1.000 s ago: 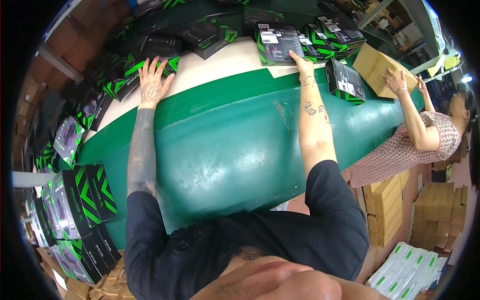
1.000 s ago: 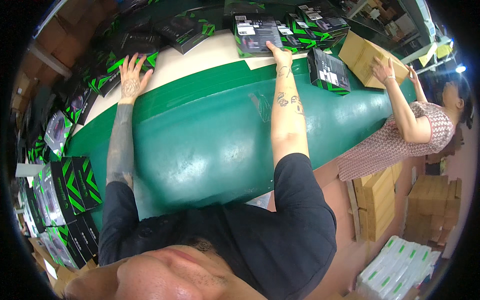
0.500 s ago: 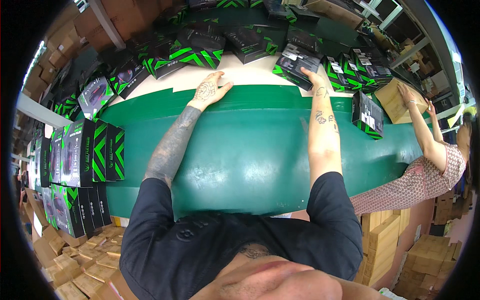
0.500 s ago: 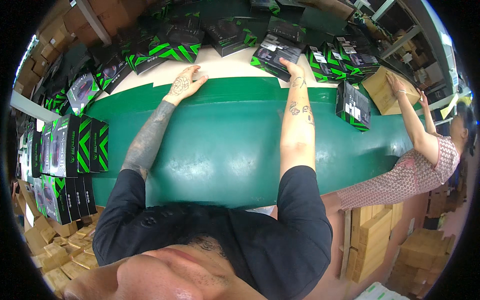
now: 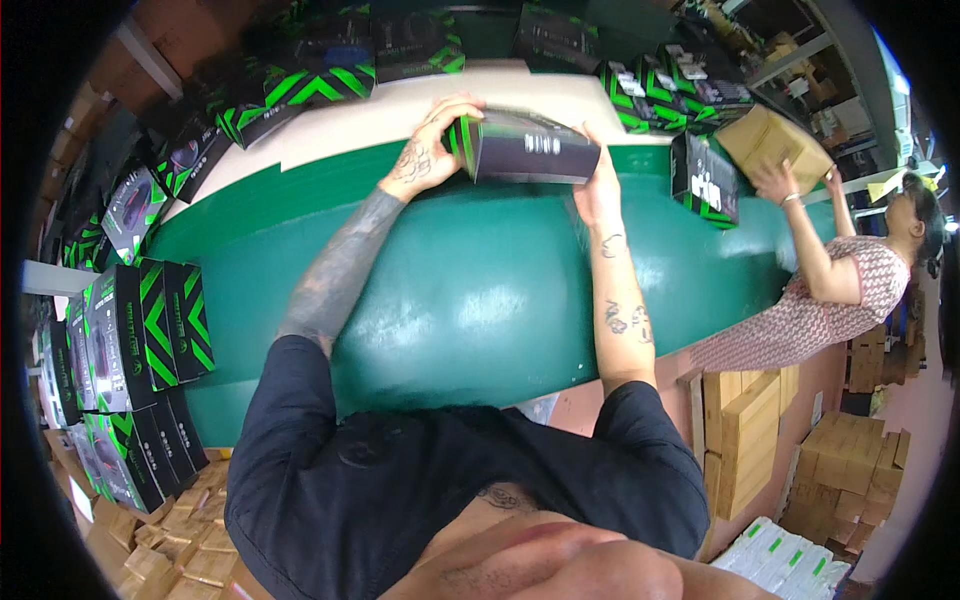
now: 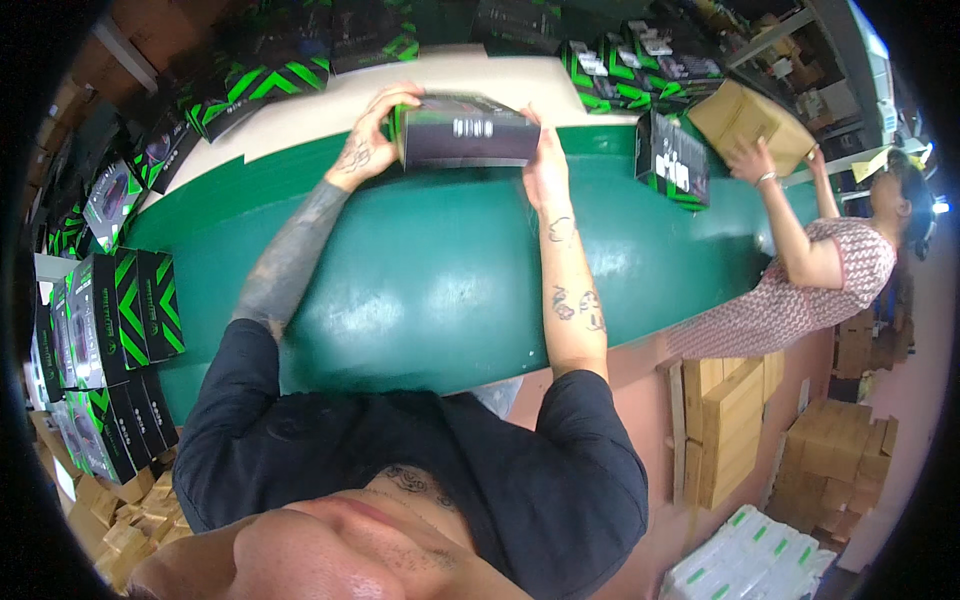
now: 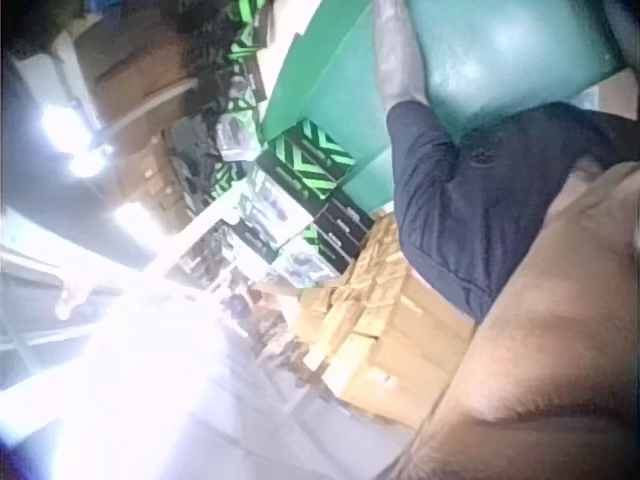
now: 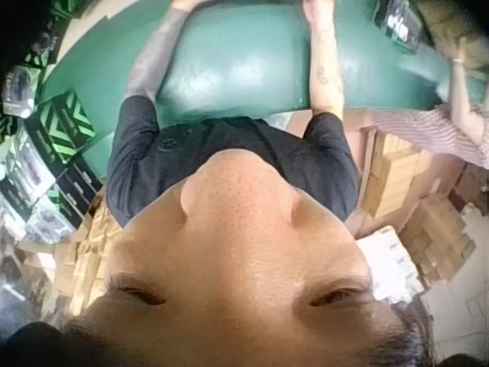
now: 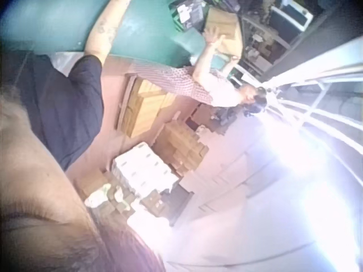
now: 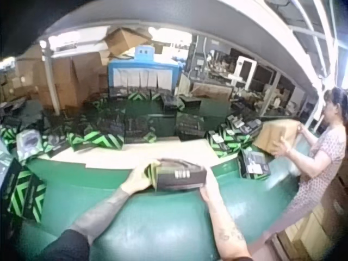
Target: The person inspects and organizes gaming mouse boxes on a conveyor belt by hand.
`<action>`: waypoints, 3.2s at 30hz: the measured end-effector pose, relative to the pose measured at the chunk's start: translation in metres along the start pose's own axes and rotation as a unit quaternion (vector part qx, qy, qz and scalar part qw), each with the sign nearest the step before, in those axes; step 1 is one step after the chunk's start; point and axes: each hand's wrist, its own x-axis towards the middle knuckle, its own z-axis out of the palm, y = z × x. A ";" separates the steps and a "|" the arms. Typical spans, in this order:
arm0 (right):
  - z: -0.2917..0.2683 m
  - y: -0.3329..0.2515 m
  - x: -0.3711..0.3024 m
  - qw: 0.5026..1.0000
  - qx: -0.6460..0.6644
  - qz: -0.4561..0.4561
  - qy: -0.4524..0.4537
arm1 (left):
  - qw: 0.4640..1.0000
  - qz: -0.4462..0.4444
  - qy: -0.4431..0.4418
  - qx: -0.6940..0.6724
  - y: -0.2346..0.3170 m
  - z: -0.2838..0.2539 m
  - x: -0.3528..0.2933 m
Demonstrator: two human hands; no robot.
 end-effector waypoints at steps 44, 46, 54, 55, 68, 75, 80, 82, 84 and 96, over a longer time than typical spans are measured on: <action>0.077 0.013 -0.033 0.976 -0.141 0.008 0.164 | 0.826 -0.297 0.303 -0.371 -0.033 -0.098 -0.026; 0.064 0.017 -0.019 0.958 -0.232 0.039 0.167 | 0.851 -0.348 0.288 -0.270 -0.047 -0.090 -0.041; 0.055 0.033 0.155 0.674 -0.733 -0.065 0.069 | 0.963 -0.071 -0.016 0.258 -0.028 -0.018 -0.076; 0.049 0.031 0.181 0.638 -0.764 -0.071 0.067 | 0.967 -0.089 -0.025 0.238 -0.026 -0.015 -0.074; 0.029 0.072 0.125 0.787 -0.616 -0.034 -0.024 | 0.974 -0.172 0.053 0.139 -0.041 -0.015 -0.059; 0.083 0.045 0.057 0.928 0.274 0.114 0.224 | 0.967 -0.177 0.050 0.177 -0.036 -0.017 -0.062; 0.103 0.043 0.044 0.944 0.073 0.073 0.313 | 0.977 -0.152 0.121 0.087 -0.011 -0.025 -0.059; 0.119 0.026 0.023 0.962 -0.051 -0.013 0.269 | 0.970 -0.008 0.138 0.201 0.010 -0.023 -0.049; 0.140 0.018 -0.016 0.967 -0.142 -0.123 0.172 | 0.968 0.033 0.113 0.222 0.038 -0.023 -0.040; 0.117 0.006 -0.045 0.981 -0.054 0.101 -0.158 | 0.924 -0.238 0.107 -0.280 0.035 -0.063 -0.072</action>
